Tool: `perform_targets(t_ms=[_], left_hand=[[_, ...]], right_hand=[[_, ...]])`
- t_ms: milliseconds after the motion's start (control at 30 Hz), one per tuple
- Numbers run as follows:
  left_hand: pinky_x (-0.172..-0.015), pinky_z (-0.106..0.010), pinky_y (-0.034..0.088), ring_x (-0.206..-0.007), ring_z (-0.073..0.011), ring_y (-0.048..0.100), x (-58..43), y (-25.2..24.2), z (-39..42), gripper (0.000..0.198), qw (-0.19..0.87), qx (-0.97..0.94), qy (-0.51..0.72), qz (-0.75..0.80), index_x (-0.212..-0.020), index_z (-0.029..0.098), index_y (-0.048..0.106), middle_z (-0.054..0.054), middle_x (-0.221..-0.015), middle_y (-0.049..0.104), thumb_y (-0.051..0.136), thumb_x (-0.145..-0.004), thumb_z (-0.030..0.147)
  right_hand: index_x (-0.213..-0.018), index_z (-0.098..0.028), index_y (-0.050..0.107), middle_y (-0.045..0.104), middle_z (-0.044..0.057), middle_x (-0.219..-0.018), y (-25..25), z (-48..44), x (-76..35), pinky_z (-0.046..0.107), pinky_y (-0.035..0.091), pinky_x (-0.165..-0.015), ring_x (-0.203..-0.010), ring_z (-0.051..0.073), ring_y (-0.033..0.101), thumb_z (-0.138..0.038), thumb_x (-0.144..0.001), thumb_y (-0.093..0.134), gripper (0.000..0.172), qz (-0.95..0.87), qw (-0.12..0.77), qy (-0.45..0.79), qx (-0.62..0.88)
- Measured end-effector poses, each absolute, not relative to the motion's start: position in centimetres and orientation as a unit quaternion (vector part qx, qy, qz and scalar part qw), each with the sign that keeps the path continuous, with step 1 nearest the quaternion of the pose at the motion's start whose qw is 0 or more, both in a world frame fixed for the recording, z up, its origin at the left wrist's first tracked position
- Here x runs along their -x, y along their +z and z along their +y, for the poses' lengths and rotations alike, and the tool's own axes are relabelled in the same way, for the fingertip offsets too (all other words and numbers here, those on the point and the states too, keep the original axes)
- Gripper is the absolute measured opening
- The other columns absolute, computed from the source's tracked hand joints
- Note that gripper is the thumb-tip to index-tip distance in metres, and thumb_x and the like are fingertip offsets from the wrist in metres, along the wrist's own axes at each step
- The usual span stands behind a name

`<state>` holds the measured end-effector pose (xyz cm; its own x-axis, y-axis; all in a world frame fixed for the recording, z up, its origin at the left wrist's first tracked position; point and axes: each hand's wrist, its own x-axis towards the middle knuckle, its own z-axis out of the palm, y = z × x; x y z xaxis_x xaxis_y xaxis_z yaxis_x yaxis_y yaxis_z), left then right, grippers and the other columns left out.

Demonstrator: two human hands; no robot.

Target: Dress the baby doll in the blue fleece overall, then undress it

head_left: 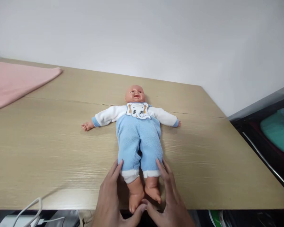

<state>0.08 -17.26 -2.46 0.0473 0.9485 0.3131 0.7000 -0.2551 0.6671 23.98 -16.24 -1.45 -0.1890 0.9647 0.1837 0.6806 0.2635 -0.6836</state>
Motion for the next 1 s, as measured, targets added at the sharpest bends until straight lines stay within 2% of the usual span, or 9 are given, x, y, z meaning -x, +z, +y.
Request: perform_targets(t_ms=[67, 200, 300, 400, 500, 633, 867, 933, 1000], left_hand=[[-0.100, -0.069, 0.068, -0.141, -0.0492, 0.067, -0.1, -3.1, -17.4, 0.111, 0.147, -0.712, 0.361, 0.583, -0.181, 0.030, 0.019, -0.023, -0.164, 0.058, 0.081, -0.092, 0.052], [-0.100, -0.063, 0.068, -0.131, -0.0424, 0.073, 1.4, -3.1, -16.9, 0.092, 0.147, -0.727, 0.353, 0.570, -0.174, 0.037, 0.033, -0.014, -0.149, 0.072, 0.077, -0.094, 0.041], [-0.100, -0.059, 0.068, -0.129, -0.0379, 0.074, 2.8, -2.9, -17.2, 0.071, 0.156, -0.728, 0.344, 0.572, -0.164, 0.040, 0.046, -0.010, -0.144, 0.074, 0.073, -0.099, 0.037], [-0.101, -0.057, 0.068, -0.130, -0.0361, 0.073, 3.8, -2.9, -17.5, 0.059, 0.159, -0.725, 0.343, 0.576, -0.157, 0.041, 0.052, -0.008, -0.142, 0.073, 0.071, -0.102, 0.035], [-0.103, -0.057, 0.068, -0.132, -0.0368, 0.071, 4.3, -3.1, -17.5, 0.060, 0.148, -0.726, 0.346, 0.575, -0.157, 0.042, 0.055, -0.008, -0.145, 0.071, 0.072, -0.101, 0.034], [-0.105, -0.057, 0.068, -0.136, -0.0382, 0.069, 4.7, -3.3, -17.4, 0.064, 0.127, -0.733, 0.343, 0.574, -0.159, 0.043, 0.055, -0.010, -0.149, 0.068, 0.074, -0.099, 0.034], [-0.106, -0.061, 0.069, -0.145, -0.0422, 0.063, 5.9, -2.0, -17.3, 0.074, 0.117, -0.753, 0.337, 0.553, -0.166, 0.040, 0.048, -0.015, -0.163, 0.056, 0.075, -0.096, 0.040], [-0.110, -0.064, 0.066, -0.150, -0.0436, 0.058, 6.3, -1.2, -16.7, 0.075, 0.130, -0.761, 0.337, 0.539, -0.168, 0.039, 0.044, -0.015, -0.168, 0.051, 0.071, -0.098, 0.042], [-0.115, -0.065, 0.060, -0.154, -0.0424, 0.052, 6.4, -0.2, -15.3, 0.071, 0.135, -0.763, 0.342, 0.531, -0.169, 0.041, 0.041, -0.014, -0.170, 0.048, 0.066, -0.102, 0.039]], right_hand=[[-0.180, -0.040, 0.023, 0.039, 0.015, -0.183, -2.6, -16.7, -23.9, 0.068, 0.065, -0.114, -0.163, 0.048, 0.048, -0.035, -0.099, 0.076, 0.098, -0.740, 0.303, 0.215, 0.560], [-0.176, -0.044, 0.035, 0.060, 0.011, -0.168, -3.4, -16.4, -24.2, 0.058, 0.068, -0.112, -0.150, 0.040, 0.066, -0.027, -0.106, 0.067, 0.079, -0.750, 0.318, 0.191, 0.547], [-0.169, -0.047, 0.047, 0.072, 0.007, -0.154, -3.1, -16.4, -24.6, 0.051, 0.071, -0.108, -0.135, 0.034, 0.077, -0.024, -0.109, 0.065, 0.067, -0.748, 0.344, 0.182, 0.537], [-0.160, -0.048, 0.057, 0.077, 0.006, -0.144, -3.0, -16.7, -25.0, 0.055, 0.072, -0.103, -0.127, 0.035, 0.080, -0.024, -0.108, 0.066, 0.058, -0.740, 0.365, 0.158, 0.542], [-0.157, -0.046, 0.059, 0.077, 0.007, -0.143, -3.1, -17.0, -25.3, 0.058, 0.072, -0.104, -0.127, 0.037, 0.080, -0.025, -0.107, 0.068, 0.056, -0.736, 0.368, 0.145, 0.550], [-0.163, -0.044, 0.052, 0.072, 0.009, -0.151, -3.5, -17.1, -25.6, 0.057, 0.071, -0.107, -0.134, 0.036, 0.077, -0.027, -0.108, 0.064, 0.059, -0.742, 0.352, 0.146, 0.551], [-0.177, -0.035, 0.029, 0.057, 0.016, -0.169, -3.2, -16.1, -29.7, 0.065, 0.064, -0.116, -0.150, 0.044, 0.064, -0.043, -0.102, 0.075, 0.089, -0.766, 0.305, 0.134, 0.549], [-0.177, -0.036, 0.031, 0.055, 0.015, -0.171, -2.1, -15.6, -31.6, 0.066, 0.061, -0.119, -0.153, 0.043, 0.060, -0.047, -0.100, 0.077, 0.090, -0.771, 0.287, 0.151, 0.548], [-0.172, -0.039, 0.038, 0.055, 0.012, -0.171, -0.8, -14.7, -33.2, 0.064, 0.059, -0.122, -0.155, 0.041, 0.059, -0.048, -0.102, 0.076, 0.080, -0.777, 0.270, 0.183, 0.538]])
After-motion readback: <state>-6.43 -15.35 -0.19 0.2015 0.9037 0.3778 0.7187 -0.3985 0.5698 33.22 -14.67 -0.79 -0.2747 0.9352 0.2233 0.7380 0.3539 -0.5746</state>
